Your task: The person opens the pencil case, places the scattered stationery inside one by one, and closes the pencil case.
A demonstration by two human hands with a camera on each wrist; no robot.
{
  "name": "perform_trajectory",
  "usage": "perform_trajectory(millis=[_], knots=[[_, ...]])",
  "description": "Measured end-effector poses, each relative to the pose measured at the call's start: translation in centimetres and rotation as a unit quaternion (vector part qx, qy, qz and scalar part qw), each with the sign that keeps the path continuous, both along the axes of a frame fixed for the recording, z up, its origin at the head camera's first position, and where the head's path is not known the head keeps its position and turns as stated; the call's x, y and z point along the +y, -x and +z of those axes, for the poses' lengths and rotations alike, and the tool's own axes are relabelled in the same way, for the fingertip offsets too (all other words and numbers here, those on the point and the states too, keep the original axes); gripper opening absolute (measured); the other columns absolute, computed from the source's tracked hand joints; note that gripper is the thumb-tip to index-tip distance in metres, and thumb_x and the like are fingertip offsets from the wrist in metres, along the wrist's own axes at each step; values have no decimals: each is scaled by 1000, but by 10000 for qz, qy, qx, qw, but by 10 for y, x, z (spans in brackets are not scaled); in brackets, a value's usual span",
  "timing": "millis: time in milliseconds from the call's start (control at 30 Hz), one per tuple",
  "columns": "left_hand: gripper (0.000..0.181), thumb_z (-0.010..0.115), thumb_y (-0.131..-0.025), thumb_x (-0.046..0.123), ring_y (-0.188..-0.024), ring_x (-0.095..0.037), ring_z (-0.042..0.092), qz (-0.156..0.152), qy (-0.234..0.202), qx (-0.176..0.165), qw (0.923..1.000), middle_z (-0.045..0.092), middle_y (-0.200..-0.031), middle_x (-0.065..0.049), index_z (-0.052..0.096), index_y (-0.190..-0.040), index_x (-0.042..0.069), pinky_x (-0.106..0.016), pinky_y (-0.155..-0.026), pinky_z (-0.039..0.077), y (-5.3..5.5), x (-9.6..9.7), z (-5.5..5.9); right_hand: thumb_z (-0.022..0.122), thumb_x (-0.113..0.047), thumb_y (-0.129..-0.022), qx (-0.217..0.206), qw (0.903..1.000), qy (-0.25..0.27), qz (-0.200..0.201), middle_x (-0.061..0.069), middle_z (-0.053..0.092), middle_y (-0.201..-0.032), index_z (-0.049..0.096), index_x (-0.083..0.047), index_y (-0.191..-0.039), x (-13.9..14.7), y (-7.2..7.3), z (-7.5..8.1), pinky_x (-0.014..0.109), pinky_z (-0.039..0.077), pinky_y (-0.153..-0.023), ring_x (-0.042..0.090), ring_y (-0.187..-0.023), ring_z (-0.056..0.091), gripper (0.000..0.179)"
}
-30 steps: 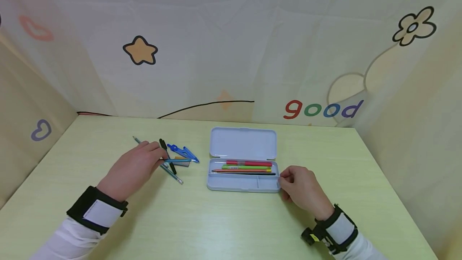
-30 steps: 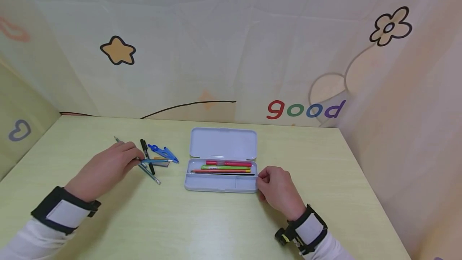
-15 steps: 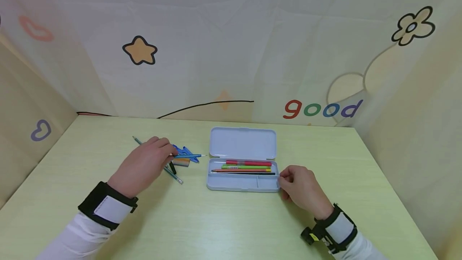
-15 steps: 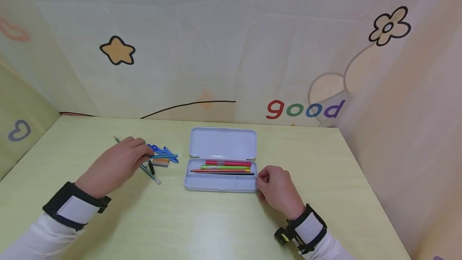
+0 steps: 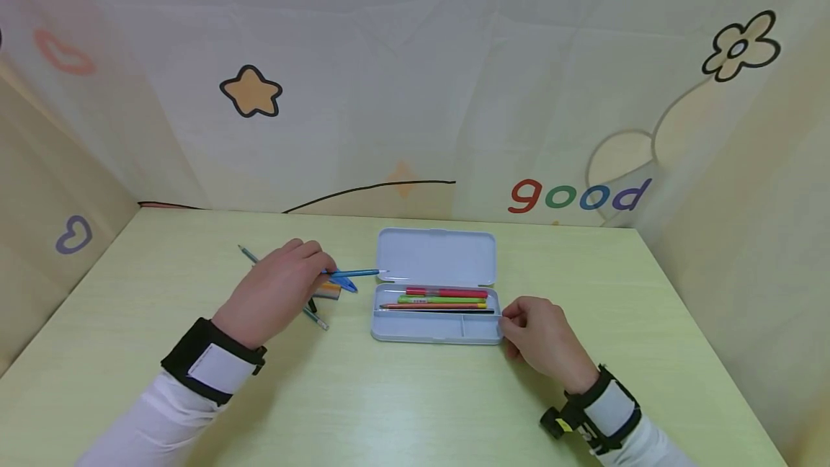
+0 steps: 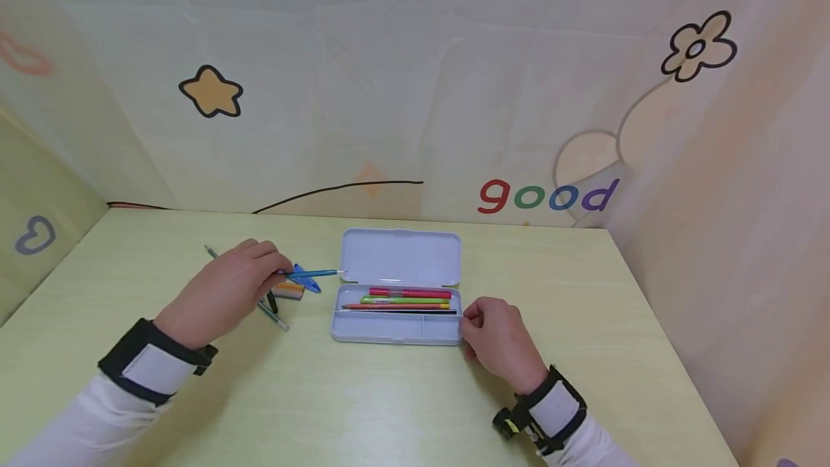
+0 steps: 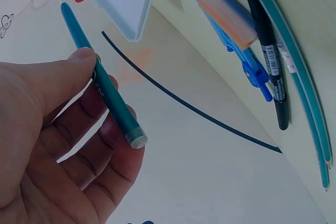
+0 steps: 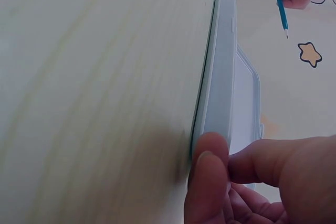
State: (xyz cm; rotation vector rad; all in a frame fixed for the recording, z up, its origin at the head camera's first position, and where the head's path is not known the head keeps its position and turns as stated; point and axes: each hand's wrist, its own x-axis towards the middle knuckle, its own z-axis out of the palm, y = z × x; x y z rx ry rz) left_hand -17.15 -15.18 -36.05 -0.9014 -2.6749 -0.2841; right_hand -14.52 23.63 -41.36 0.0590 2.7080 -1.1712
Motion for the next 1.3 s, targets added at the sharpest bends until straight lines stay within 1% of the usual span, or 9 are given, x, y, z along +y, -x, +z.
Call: perform_trajectory(millis=[233, 333, 500, 633, 767, 1100, 1300], knots=[[27, 91, -84, 5, -91, -23, 61, -76, -39, -53, 9999, 69, -99, -3, 76, -106, 5, -33, -83, 57, 1, 10, 2, 65, -7, -103, -33, 10000, 25, -18, 7, 65, -73, 69, -1, -105, 1, 0, -1, 30, 51, -56, 21, -61, 61, 8], [26, 90, -85, 4, -91, -23, 61, -89, -39, -24, 9999, 70, -99, -3, 76, -106, 5, -33, -83, 58, 2, 14, 2, 65, -7, -103, -18, 10000, 35, -12, 7, 65, -73, 69, -1, -104, 1, 0, -1, 30, 51, -56, 21, -61, 61, 7], [23, 88, -87, 5, -91, -23, 62, -4, 23, 29, 10000, 70, -100, -3, 77, -108, 5, -32, -82, 59, 5, 22, 3, 65, -7, -103, 26, 10000, 22, -17, 7, 65, -73, 69, -1, -104, 0, 0, -1, 30, 51, -55, 20, -61, 61, 8], [21, 86, -90, 5, -93, -24, 63, 66, 80, -15, 9999, 71, -101, -4, 78, -109, 6, -33, -82, 59, 6, 29, 4, 65, -7, -103, 30, 10000, 15, -34, 7, 65, -73, 69, -1, -103, 0, 0, 0, 30, 51, -55, 20, -61, 61, 7], [19, 84, -92, 7, -95, -24, 64, 72, 98, -58, 9999, 72, -102, -4, 78, -109, 6, -32, -84, 59, 6, 36, 6, 65, -6, -103, 15, 10000, 20, -33, 7, 65, -74, 69, -1, -103, 0, -1, 0, 30, 52, -55, 20, -61, 62, 7], [18, 84, -93, 9, -96, -23, 63, -53, 18, -55, 10000, 72, -103, -4, 80, -110, 7, -32, -87, 58, 8, 51, 10, 66, -6, -102, 58, 10000, 8, 3, 7, 65, -74, 69, 0, -104, 0, 0, -1, 30, 52, -55, 20, -61, 62, 7], [15, 83, -94, 8, -96, -23, 63, -141, -104, -40, 9998, 72, -102, -3, 80, -108, 8, -30, -86, 57, 9, 60, 10, 65, -6, -103, -7, 10000, 27, -41, 7, 65, -75, 69, -1, -104, 0, 0, -1, 30, 52, -56, 20, -62, 62, 7]])
